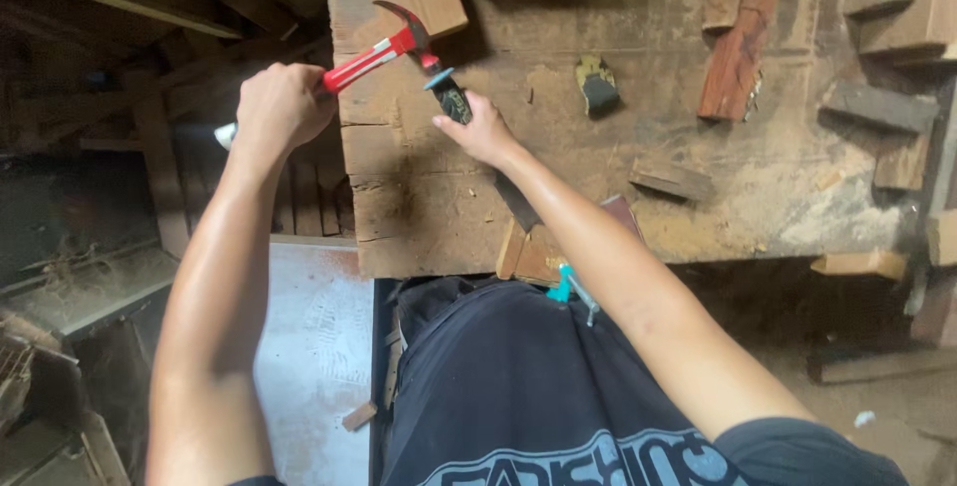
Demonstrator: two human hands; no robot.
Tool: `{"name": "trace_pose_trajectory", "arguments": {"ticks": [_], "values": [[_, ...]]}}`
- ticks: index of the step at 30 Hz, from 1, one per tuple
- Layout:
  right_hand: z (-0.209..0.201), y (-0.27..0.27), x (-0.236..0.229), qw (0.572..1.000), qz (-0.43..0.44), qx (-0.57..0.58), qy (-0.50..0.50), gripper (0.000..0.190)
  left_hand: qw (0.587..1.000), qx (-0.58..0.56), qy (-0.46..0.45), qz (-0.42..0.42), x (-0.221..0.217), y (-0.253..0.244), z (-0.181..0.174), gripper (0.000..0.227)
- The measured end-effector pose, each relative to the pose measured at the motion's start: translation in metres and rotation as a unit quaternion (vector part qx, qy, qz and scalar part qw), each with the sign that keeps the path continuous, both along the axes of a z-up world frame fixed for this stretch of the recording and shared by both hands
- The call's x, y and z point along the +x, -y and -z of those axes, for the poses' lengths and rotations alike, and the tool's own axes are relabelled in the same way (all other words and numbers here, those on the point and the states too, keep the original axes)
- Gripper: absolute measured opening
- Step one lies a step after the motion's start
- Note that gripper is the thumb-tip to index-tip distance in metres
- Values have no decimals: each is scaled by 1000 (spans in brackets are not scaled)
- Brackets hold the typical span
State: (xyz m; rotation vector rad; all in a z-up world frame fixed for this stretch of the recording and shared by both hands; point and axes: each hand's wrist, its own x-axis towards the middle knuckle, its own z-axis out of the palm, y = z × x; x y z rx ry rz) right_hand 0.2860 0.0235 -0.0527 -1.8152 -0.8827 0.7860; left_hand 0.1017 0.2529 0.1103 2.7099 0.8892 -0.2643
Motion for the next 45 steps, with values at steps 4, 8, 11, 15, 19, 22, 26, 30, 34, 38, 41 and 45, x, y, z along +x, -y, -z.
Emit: {"name": "trace_pose_trajectory", "arguments": {"ticks": [4, 8, 11, 15, 19, 22, 26, 30, 34, 38, 41, 45], "values": [[-7, -7, 9, 1000, 8, -7, -9, 41, 993, -35, 89, -68, 4, 13, 9, 21], [-28, 0, 20, 991, 25, -75, -105, 30, 982, -84, 95, -141, -4, 47, 29, 18], [-45, 3, 31, 966, 80, -107, -222, 23, 971, -124, 87, -183, -11, 72, 44, 19], [-48, 11, 44, 959, 142, -105, -221, 23, 948, -189, 70, -246, -23, 103, 61, 17], [-33, 20, 49, 969, 185, -59, -155, 26, 930, -230, 43, -284, -32, 128, 72, 19], [-24, 26, 60, 959, 213, -62, -176, 27, 937, -201, 111, -265, -37, 143, 79, 23], [-23, 51, 75, 921, 316, -40, -225, 34, 936, -220, 132, -241, -40, 158, 95, 26], [-30, 88, 88, 892, 402, 12, -206, 32, 917, -276, 149, -245, -39, 170, 110, 28], [-35, 138, 95, 834, 494, 91, -227, 33, 934, -256, 131, -214, -34, 181, 117, 28], [-41, 182, 92, 771, 555, 191, -248, 30, 937, -272, 129, -176, -28, 193, 114, 30], [-49, 201, 88, 738, 590, 222, -241, 31, 942, -279, 95, -163, -17, 204, 109, 36], [-59, 213, 82, 726, 605, 222, -239, 30, 950, -275, 77, -125, -4, 229, 100, 43]]}}
